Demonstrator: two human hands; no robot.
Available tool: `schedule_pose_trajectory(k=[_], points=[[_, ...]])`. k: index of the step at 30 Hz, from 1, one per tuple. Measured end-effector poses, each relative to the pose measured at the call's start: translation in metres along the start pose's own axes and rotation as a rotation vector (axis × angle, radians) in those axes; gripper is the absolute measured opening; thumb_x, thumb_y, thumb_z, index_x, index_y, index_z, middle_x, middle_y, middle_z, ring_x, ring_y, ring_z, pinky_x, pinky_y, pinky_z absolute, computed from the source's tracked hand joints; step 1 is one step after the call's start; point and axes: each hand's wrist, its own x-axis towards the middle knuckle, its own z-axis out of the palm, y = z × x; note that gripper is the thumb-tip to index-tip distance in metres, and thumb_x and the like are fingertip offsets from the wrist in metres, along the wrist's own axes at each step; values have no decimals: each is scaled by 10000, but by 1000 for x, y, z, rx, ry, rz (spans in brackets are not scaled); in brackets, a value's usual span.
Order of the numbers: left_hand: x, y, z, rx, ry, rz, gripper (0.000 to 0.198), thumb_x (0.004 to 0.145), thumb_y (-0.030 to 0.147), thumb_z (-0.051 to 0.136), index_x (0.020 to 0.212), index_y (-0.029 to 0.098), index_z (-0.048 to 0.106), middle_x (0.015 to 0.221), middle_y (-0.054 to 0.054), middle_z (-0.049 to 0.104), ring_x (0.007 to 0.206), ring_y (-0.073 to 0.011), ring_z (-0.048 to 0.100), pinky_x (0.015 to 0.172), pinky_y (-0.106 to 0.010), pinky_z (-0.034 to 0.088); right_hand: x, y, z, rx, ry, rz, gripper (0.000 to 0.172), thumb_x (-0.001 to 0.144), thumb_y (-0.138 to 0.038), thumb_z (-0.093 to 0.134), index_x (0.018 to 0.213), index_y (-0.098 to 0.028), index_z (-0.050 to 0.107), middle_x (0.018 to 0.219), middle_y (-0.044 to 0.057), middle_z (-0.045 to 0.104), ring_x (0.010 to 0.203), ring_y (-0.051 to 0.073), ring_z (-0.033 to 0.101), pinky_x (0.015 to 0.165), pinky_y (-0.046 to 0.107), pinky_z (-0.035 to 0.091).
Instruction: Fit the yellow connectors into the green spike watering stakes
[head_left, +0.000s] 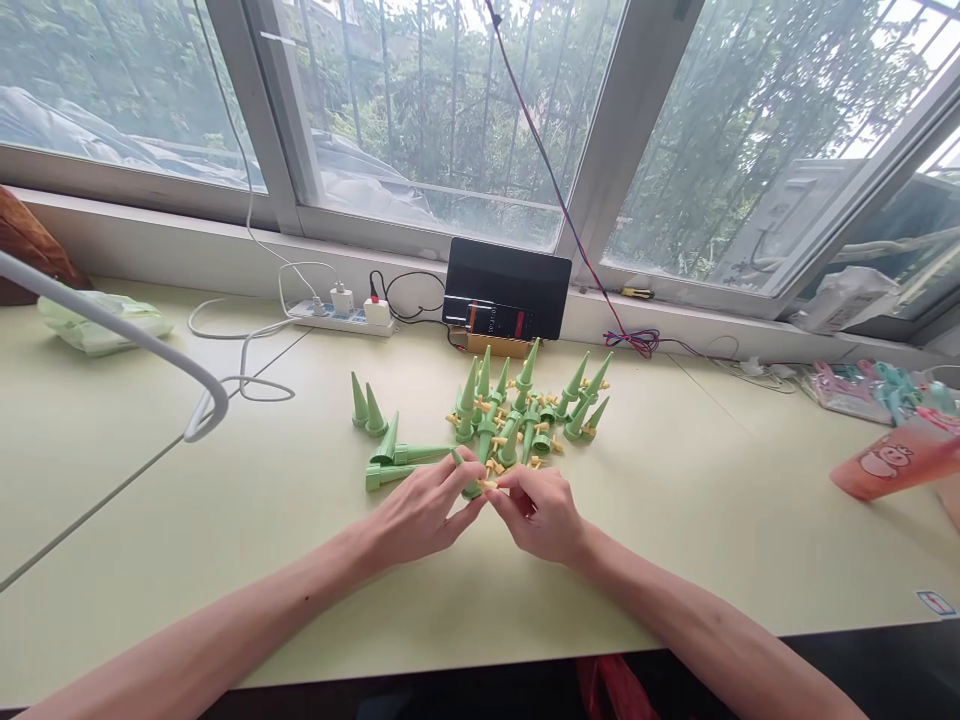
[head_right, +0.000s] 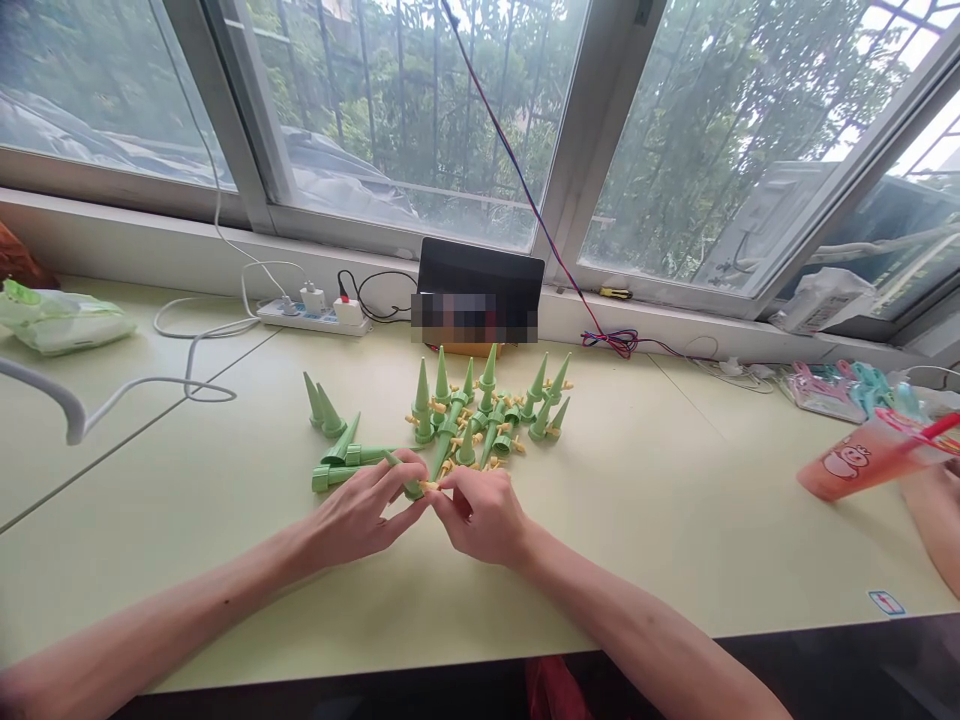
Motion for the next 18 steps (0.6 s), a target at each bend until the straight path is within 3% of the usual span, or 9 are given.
schedule_pose_trajectory(k=[4, 9, 13, 18], points=[[3, 2, -1, -104, -41, -143, 223, 938, 258, 557, 1122, 201, 445, 828, 13, 622, 476, -73, 447, 485, -211, 371, 2, 5, -1, -1, -14, 88, 238, 948, -230, 566, 716, -184, 535, 481, -89, 365, 413, 63, 306, 433, 202, 278], [3, 2, -2, -201, -141, -301, 383, 932, 298, 563, 1274, 221, 410, 776, 48, 600, 481, -75, 432, 494, -202, 359, 6, 9, -3, -34, 25, 171, 414, 1011, -292, 465, 610, -201, 418, 497, -65, 345, 439, 77, 283, 429, 221, 264], [2, 4, -1, -217, -177, -364, 449, 930, 316, 569, 1341, 227, 413, 694, 69, 551, 490, -98, 447, 494, -208, 350, 9, 8, -5, -13, 43, 200, 384, 1010, -306, 473, 643, -193, 471, 512, -54, 398, 447, 82, 324, 437, 222, 281], [-1, 3, 3, -252, -210, -326, 512, 920, 305, 589, 1390, 208, 410, 661, 63, 540, 541, -133, 525, 574, -241, 439, 9, 4, -5, 28, -38, 229, 276, 996, -298, 494, 794, -161, 624, 594, -12, 540, 488, 97, 416, 474, 225, 345]])
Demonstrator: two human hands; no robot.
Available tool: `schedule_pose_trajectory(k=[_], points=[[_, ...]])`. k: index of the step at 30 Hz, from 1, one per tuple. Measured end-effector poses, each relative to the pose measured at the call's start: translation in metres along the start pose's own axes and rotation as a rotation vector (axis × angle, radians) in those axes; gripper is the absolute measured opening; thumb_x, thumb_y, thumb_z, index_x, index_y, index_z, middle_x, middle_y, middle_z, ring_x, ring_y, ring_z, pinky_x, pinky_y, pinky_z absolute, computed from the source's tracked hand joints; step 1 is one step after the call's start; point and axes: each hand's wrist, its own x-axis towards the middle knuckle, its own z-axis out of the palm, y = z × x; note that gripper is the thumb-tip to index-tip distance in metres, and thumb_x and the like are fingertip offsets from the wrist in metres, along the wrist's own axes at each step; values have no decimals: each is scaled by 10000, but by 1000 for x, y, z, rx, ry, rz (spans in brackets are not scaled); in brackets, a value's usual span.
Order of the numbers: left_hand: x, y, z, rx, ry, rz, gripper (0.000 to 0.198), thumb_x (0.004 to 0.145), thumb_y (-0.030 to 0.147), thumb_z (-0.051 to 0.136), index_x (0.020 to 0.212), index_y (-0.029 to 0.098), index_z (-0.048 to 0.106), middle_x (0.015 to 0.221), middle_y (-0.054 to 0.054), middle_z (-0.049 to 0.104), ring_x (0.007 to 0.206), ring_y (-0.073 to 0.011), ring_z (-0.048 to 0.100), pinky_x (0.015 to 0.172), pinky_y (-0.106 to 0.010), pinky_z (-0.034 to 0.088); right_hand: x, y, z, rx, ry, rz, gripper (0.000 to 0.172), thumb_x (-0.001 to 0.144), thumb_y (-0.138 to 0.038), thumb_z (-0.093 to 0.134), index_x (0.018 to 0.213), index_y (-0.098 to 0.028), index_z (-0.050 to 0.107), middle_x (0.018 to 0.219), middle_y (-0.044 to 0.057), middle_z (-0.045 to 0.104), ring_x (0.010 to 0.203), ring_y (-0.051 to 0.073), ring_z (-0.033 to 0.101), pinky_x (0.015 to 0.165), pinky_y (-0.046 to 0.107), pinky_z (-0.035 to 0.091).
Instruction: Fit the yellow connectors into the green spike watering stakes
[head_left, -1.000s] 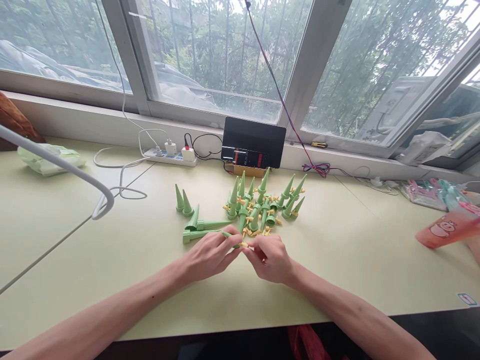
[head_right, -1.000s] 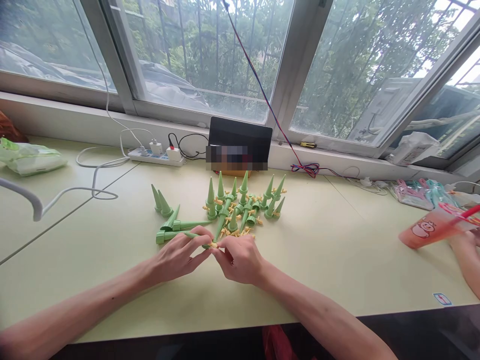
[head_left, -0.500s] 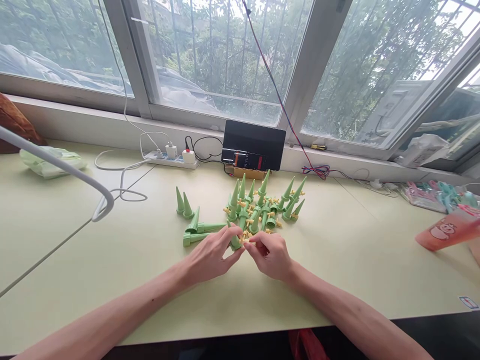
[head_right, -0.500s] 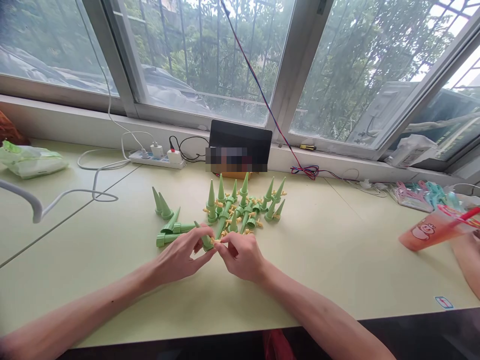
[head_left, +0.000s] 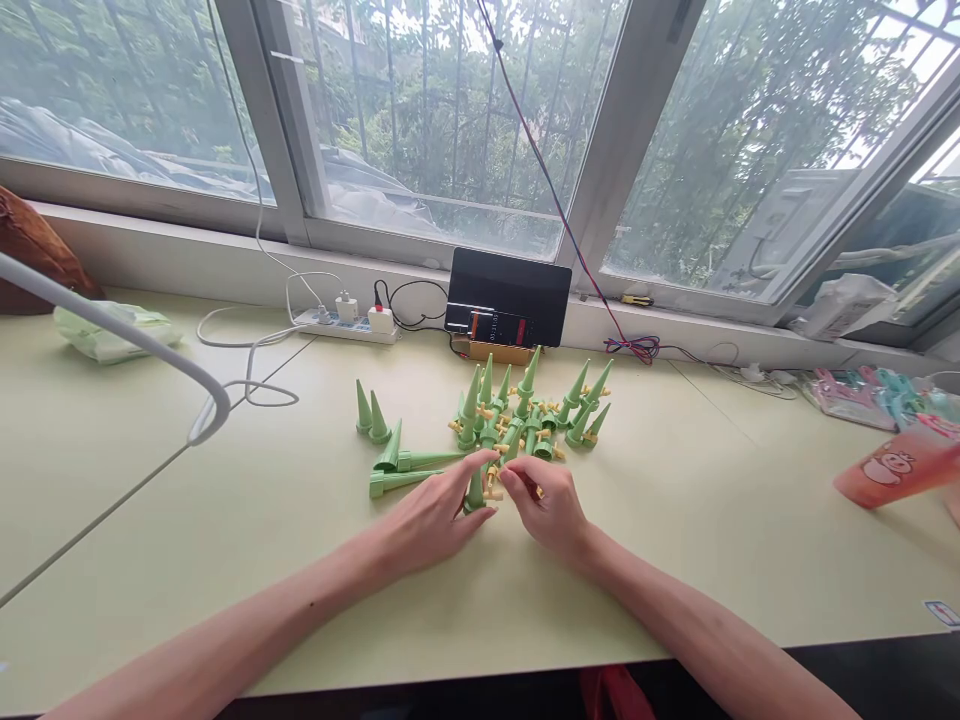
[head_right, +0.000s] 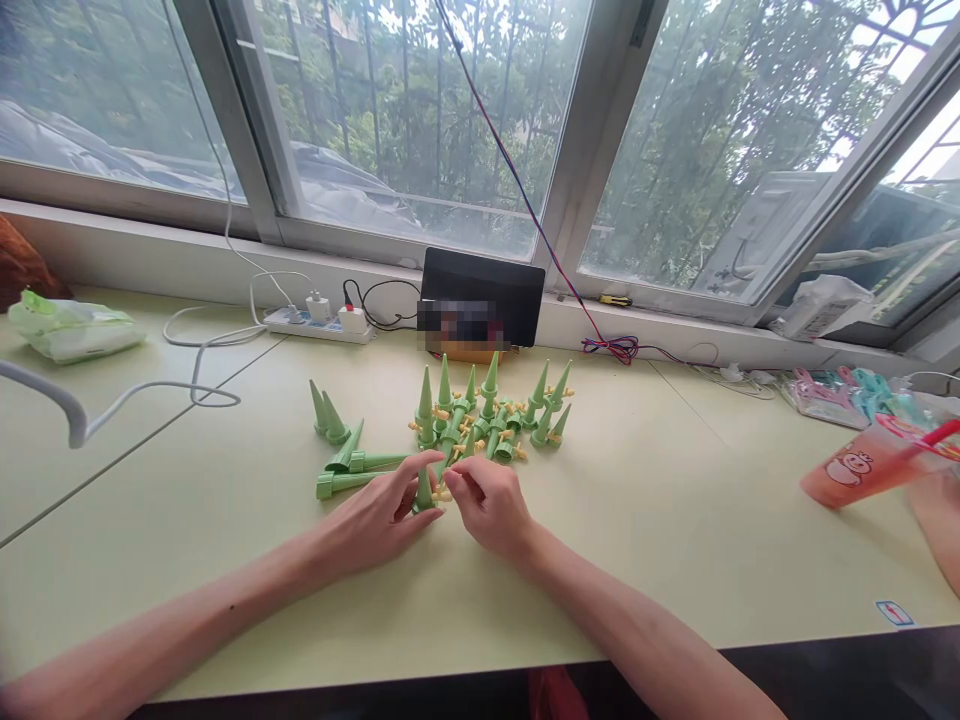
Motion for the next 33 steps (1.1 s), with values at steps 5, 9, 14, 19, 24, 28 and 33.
schedule_pose_trajectory(k=[5, 9, 14, 19, 24, 28, 33], points=[[-2, -7, 4, -16, -87, 36, 613, 915, 270, 590, 1464, 206, 326, 720, 30, 598, 614, -167, 593, 661, -278, 498, -2, 1, 3, 17, -72, 3, 190, 957, -311, 568, 924, -152, 668, 597, -20, 557, 487, 103, 438, 495, 232, 384], [-3, -8, 4, -21, -113, 55, 643, 899, 227, 590, 1481, 219, 317, 785, 6, 640, 682, -183, 633, 713, -296, 519, -4, 6, 5, 9, -93, -33, 182, 954, -298, 572, 911, -153, 673, 593, -24, 574, 484, 99, 449, 505, 230, 398], [-2, -6, 2, -20, -133, 63, 676, 886, 209, 608, 1496, 236, 319, 839, -4, 667, 713, -180, 643, 714, -284, 523, -4, 6, 6, -1, -107, -43, 161, 942, -277, 583, 881, -158, 672, 564, -34, 563, 473, 96, 448, 496, 224, 390], [-2, -5, 2, -29, -148, 113, 657, 891, 227, 627, 1485, 247, 346, 876, -17, 664, 681, -162, 619, 677, -256, 504, -5, 4, 7, -6, -118, -98, 151, 925, -252, 605, 797, -175, 632, 574, -34, 565, 473, 92, 453, 485, 214, 380], [-1, -5, 3, -28, -98, 128, 725, 886, 207, 619, 1515, 239, 260, 784, 16, 623, 608, -138, 561, 619, -233, 471, -7, 6, 8, -24, -125, -90, 99, 916, -231, 593, 842, -178, 630, 573, -37, 560, 465, 91, 451, 487, 214, 388], [0, -4, 3, -41, -87, 73, 794, 875, 204, 621, 1529, 246, 173, 843, 8, 633, 587, -121, 537, 604, -230, 461, -7, 6, 6, -14, -115, -75, 72, 898, -226, 589, 859, -177, 626, 562, -46, 543, 456, 87, 437, 481, 211, 378], [-1, -4, 3, -76, -106, 9, 800, 883, 187, 576, 1540, 270, 127, 993, -31, 664, 564, -104, 528, 588, -232, 466, -5, 4, 4, -27, -113, -77, 89, 893, -225, 577, 816, -185, 600, 555, -46, 528, 456, 87, 422, 473, 212, 364]])
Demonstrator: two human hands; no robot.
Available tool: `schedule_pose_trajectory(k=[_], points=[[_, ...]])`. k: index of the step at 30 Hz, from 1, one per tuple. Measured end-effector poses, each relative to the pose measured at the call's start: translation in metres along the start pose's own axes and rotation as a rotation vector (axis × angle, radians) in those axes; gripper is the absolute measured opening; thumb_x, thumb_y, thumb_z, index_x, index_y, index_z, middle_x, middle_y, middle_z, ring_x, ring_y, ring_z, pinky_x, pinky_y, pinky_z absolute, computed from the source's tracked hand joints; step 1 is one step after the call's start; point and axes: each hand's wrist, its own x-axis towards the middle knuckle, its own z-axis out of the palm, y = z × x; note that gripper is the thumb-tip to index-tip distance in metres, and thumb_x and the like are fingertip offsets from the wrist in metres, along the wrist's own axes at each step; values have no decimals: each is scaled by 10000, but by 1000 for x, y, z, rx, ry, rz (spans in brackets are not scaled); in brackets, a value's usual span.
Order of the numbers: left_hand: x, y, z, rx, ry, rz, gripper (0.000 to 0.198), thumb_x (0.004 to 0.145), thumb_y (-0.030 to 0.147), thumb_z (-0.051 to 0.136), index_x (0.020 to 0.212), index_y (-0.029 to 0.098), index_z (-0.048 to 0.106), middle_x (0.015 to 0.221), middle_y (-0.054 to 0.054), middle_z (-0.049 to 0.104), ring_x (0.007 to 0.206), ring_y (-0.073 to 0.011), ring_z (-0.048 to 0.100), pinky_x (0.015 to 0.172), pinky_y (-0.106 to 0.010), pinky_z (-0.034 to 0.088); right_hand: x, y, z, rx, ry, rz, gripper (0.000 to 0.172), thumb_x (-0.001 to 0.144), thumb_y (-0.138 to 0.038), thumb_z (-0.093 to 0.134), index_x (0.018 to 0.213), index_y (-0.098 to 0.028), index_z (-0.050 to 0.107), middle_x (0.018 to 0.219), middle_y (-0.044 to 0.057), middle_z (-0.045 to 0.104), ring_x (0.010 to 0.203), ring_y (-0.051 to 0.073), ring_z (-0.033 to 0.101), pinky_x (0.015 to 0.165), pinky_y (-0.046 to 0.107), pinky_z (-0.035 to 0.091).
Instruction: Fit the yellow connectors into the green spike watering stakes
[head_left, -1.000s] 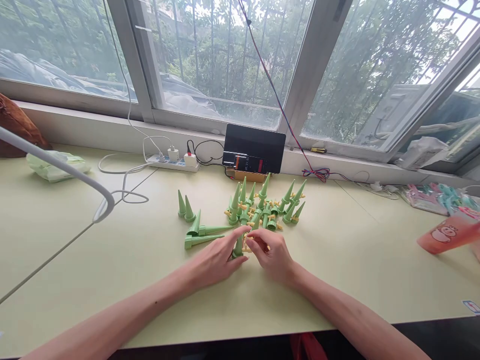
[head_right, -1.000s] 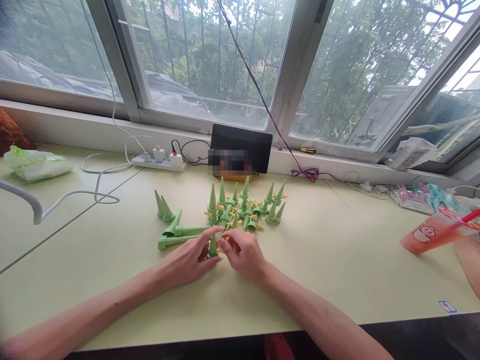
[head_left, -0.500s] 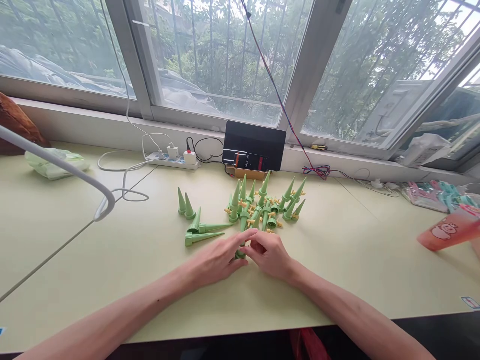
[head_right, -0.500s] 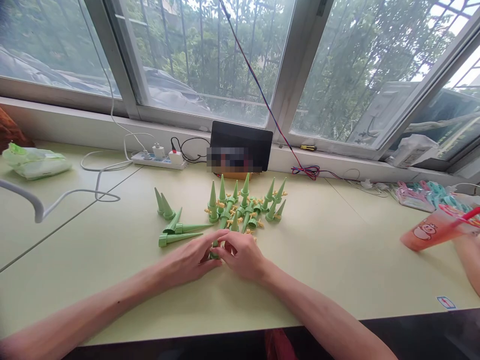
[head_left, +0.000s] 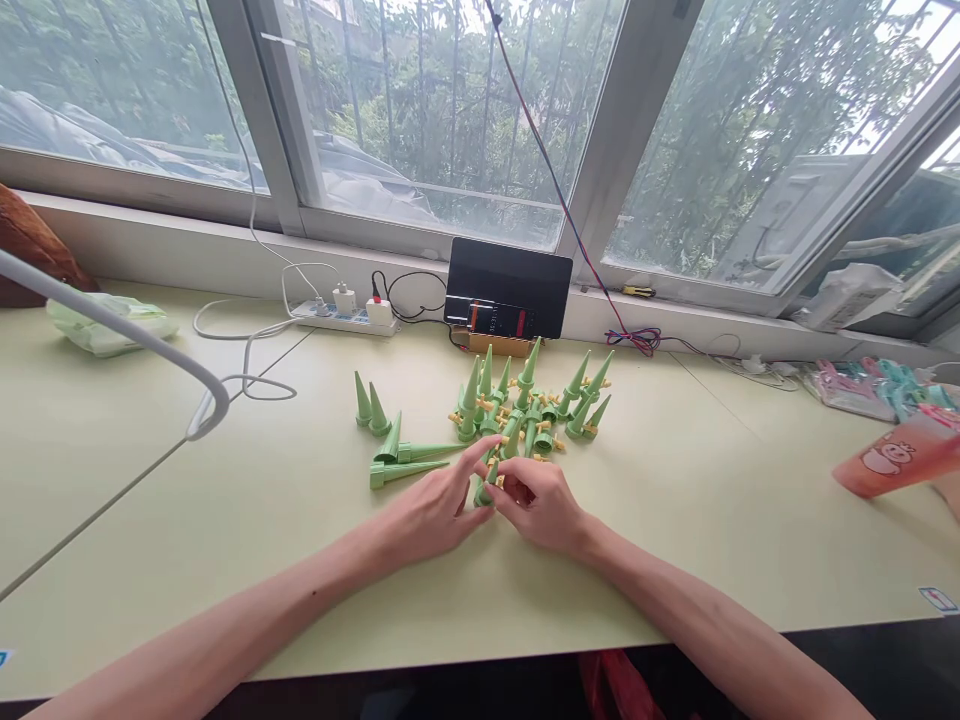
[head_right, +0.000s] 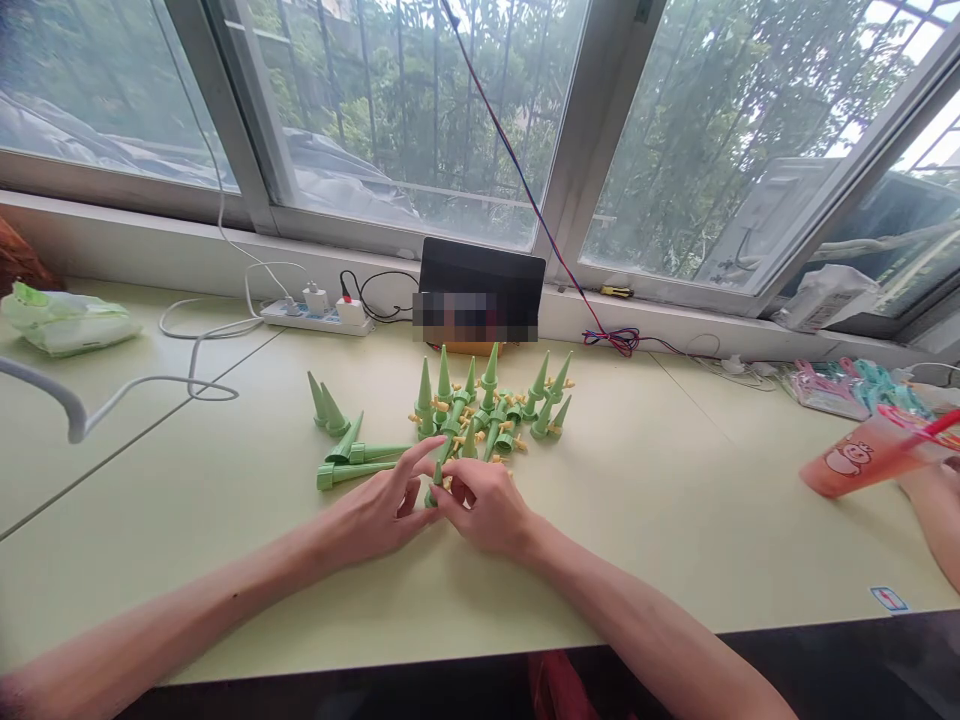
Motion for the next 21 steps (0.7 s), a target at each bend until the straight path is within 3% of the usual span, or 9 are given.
schedule_pose_trajectory(k=[10, 21], points=[[3, 1, 1, -50, 59, -18, 714, 892, 215, 577, 1514, 278, 234, 1059, -44, 637, 573, -96, 533, 605, -238, 492, -1, 2, 1, -24, 6, 10, 156, 924, -291, 607, 817, -178, 618, 553, -46, 519, 462, 88, 422, 479, 213, 357], [4, 1, -2, 14, 121, -49, 769, 877, 212, 603, 1508, 285, 169, 1064, -22, 610, 483, -60, 421, 549, -222, 419, 2, 3, 0, -5, 30, 64, 132, 929, -217, 547, 801, -188, 560, 557, -68, 378, 476, 95, 330, 481, 224, 310]])
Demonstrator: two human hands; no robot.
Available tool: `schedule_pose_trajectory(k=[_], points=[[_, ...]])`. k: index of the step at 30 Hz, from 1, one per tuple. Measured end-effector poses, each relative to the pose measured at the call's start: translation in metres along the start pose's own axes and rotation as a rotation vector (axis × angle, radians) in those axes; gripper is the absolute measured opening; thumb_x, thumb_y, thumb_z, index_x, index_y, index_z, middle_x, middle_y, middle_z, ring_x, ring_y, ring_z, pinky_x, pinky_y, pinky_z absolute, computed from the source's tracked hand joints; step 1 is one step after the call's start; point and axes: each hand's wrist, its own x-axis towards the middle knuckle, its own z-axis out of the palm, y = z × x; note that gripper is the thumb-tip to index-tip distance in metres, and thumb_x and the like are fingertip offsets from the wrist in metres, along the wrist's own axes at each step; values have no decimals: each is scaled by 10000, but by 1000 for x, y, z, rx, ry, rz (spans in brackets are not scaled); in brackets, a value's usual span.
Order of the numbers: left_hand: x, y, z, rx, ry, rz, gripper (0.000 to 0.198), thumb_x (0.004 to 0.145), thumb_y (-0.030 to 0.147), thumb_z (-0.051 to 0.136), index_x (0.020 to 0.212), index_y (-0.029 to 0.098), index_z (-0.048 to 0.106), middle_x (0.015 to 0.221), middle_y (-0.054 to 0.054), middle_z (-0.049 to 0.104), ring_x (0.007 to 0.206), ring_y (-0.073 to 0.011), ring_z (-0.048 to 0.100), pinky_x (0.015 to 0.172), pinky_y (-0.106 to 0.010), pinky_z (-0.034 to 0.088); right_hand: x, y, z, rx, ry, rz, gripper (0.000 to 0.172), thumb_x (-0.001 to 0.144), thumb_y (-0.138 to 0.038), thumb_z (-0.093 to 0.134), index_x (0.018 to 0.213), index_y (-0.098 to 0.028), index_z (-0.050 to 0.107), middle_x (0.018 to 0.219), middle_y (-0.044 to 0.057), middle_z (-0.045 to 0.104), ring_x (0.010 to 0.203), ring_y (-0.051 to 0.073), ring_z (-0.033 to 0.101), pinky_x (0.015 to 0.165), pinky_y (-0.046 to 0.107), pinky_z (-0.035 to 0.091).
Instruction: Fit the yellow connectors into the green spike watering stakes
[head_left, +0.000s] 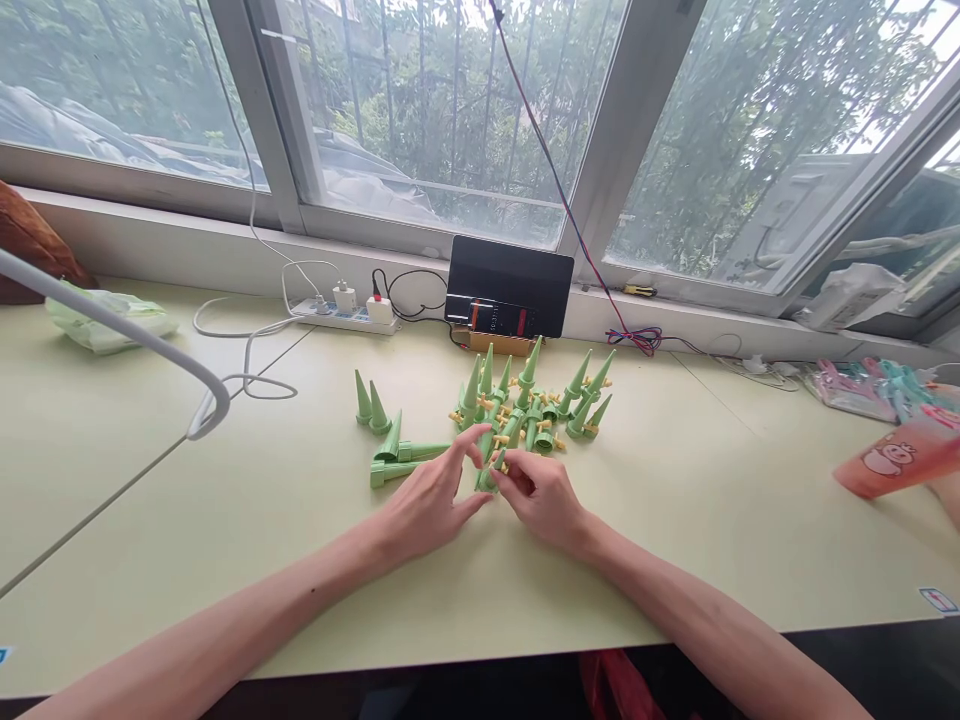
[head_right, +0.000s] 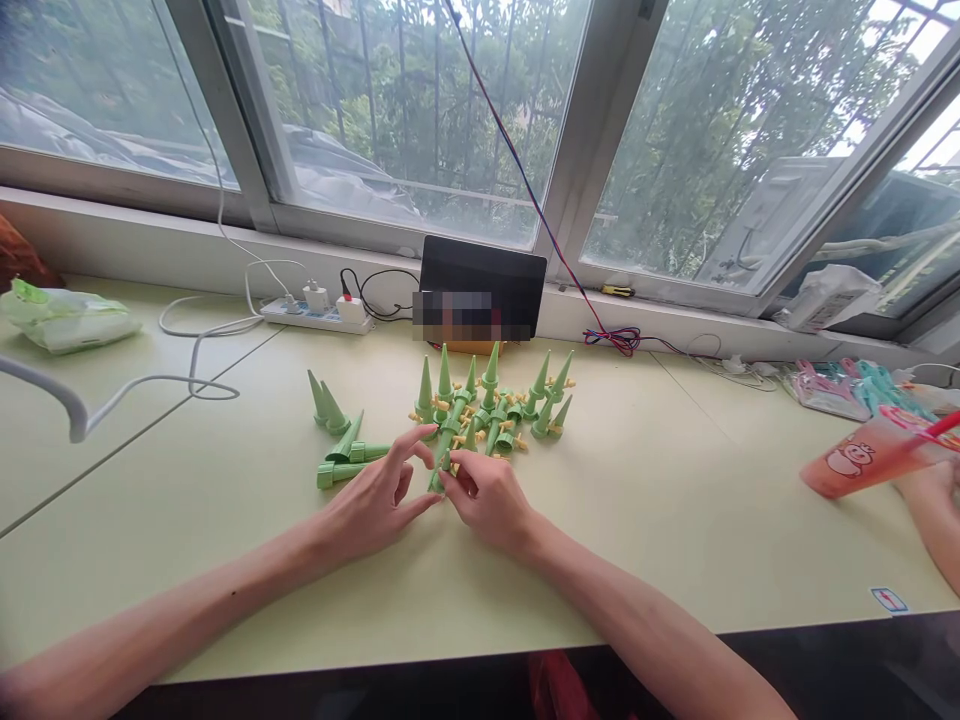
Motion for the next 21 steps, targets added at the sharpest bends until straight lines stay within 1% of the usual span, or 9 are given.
schedule_pose_trajectory(k=[2, 4, 9, 13, 15, 17, 19, 21], points=[[0, 1, -1, 12, 10, -1, 766, 871, 201, 604, 1503, 275, 176, 1054, -19, 600, 481, -58, 414, 540, -218, 412, 0, 0, 0, -7, 7, 25, 140, 937, -230, 538, 804, -189, 557, 557, -68, 364, 476, 99, 317, 478, 230, 305], [0, 1, -1, 22, 16, -7, 722, 880, 216, 599, 1485, 267, 208, 1052, -21, 593, 486, -59, 418, 539, -218, 414, 1, 1, 0, -18, 11, 44, 150, 943, -245, 535, 805, -189, 557, 560, -66, 364, 478, 102, 315, 478, 235, 304], [0, 4, -2, 47, 39, -23, 477, 913, 290, 575, 1346, 244, 380, 1012, -11, 603, 516, -72, 439, 575, -237, 438, 1, 3, -1, -30, -3, 87, 147, 961, -268, 528, 852, -184, 580, 571, -59, 390, 489, 106, 333, 489, 238, 307], [2, 6, -6, 92, 61, 15, 256, 916, 246, 545, 1164, 224, 481, 951, 5, 605, 517, -73, 435, 574, -235, 429, 1, 4, -2, -43, -13, 107, 145, 973, -269, 514, 903, -179, 603, 572, -54, 418, 494, 109, 357, 505, 241, 323], [3, 5, -9, 131, 105, 55, 141, 923, 223, 520, 1063, 213, 519, 907, 9, 600, 507, -71, 423, 562, -231, 418, 0, 4, -2, -44, -14, 110, 135, 971, -263, 518, 946, -173, 616, 578, -50, 443, 496, 111, 378, 511, 242, 330], [5, 4, -13, 195, 174, 78, 69, 922, 206, 507, 977, 204, 548, 859, 8, 596, 505, -77, 424, 550, -229, 407, 0, 4, -2, -44, -17, 115, 134, 964, -256, 531, 993, -165, 625, 586, -48, 461, 499, 110, 393, 514, 242, 337], [7, 3, -17, 272, 248, 71, 65, 911, 182, 500, 913, 197, 564, 833, 2, 602, 520, -88, 452, 548, -232, 405, -1, 4, -1, -44, -17, 125, 150, 955, -259, 549, 1036, -160, 627, 589, -50, 470, 497, 109, 397, 510, 241, 340], [10, 1, -21, 341, 303, 47, 95, 901, 149, 492, 880, 192, 575, 837, -14, 618, 591, -116, 523, 574, -243, 421, -1, 4, -1, -38, -10, 136, 184, 947, -269, 567, 1082, -156, 620, 594, -53, 477, 493, 107, 397, 502, 239, 342]])
